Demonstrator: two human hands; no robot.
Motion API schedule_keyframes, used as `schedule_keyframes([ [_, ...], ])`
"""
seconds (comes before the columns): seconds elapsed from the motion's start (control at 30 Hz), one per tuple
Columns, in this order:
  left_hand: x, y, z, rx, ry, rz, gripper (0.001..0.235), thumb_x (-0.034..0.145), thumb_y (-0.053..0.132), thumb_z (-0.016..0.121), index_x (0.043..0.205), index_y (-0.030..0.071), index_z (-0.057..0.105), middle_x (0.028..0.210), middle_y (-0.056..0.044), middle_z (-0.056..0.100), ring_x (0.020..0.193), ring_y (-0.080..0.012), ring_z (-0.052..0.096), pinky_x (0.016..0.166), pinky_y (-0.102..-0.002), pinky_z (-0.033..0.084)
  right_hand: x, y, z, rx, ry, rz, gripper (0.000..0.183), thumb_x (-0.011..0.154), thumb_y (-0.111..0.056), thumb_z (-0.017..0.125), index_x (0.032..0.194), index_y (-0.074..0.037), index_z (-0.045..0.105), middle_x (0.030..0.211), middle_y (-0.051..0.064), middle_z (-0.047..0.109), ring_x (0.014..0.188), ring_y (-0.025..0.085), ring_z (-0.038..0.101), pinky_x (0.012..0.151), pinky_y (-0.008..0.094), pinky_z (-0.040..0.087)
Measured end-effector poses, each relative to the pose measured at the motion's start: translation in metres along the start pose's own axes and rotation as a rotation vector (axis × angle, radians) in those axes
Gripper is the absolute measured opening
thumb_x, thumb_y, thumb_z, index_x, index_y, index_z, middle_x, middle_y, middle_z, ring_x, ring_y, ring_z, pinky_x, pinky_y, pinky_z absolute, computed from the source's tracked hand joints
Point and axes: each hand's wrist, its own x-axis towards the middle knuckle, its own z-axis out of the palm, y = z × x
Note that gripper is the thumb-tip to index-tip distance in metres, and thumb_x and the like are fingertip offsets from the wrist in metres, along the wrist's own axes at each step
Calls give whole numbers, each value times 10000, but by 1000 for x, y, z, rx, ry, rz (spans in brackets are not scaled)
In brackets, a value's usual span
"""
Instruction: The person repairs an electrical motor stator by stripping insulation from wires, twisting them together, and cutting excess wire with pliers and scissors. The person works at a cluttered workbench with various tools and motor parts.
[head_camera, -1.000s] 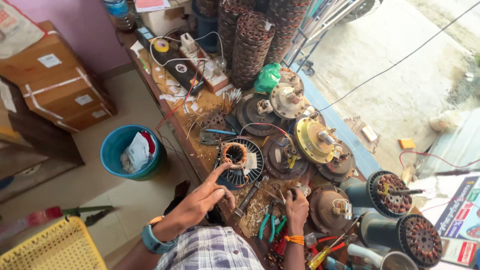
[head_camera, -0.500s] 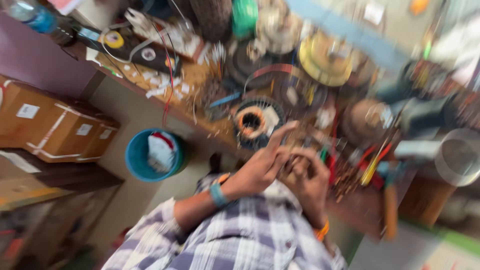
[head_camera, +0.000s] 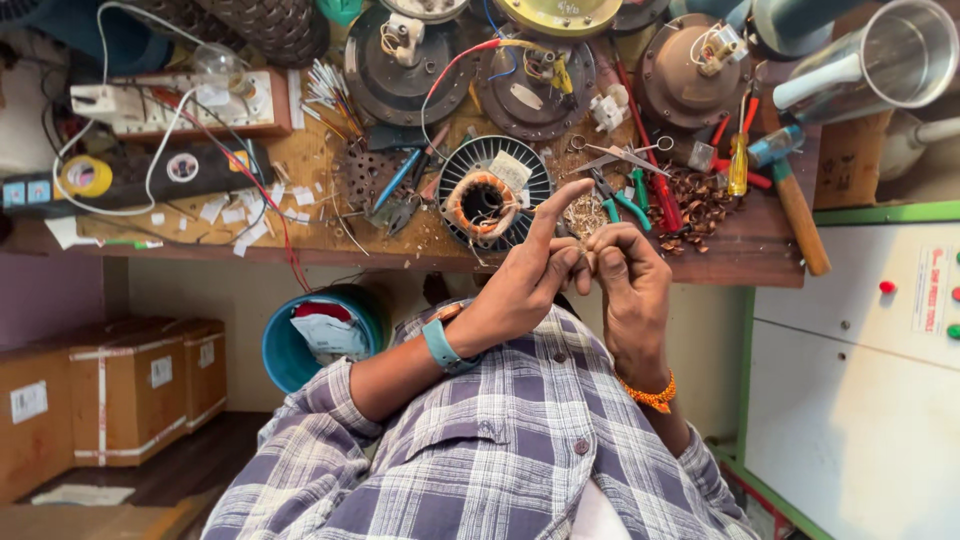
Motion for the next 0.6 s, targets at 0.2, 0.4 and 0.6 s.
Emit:
schedule_keyframes([
  [0.2, -7, -2, -18, 2, -20, 10, 646, 1110, -13, 421, 1669, 142, 137, 951, -52, 677, 819, -124, 623, 813, -275, 550, -5, 1, 21, -228, 90, 122, 204, 976, -71, 685, 1152, 23, 644, 996, 61, 641, 793, 98, 609, 741, 245, 519],
  [0.4, -15, 10, -37, 143, 28, -6, 580, 1037, 45, 564, 1552, 116, 305, 820, -78, 720, 755, -146, 707, 739, -280, 552, -2, 8, 28, -149, 92, 83, 111, 997, -68, 694, 1016, 31, 650, 1013, 65, 617, 818, 110, 614, 745, 259, 531],
  [0.6, -20, 15, -49, 640, 203, 318, 138, 964, 121, 692, 1097, 81, 694, 893, -94, 759, 830, -222, 723, 700, -323, 551, 0, 24, 32, 8, 52, 53, 149, 1057, -152, 666, 1061, -11, 619, 1043, 58, 593, 856, 107, 586, 786, 277, 524],
])
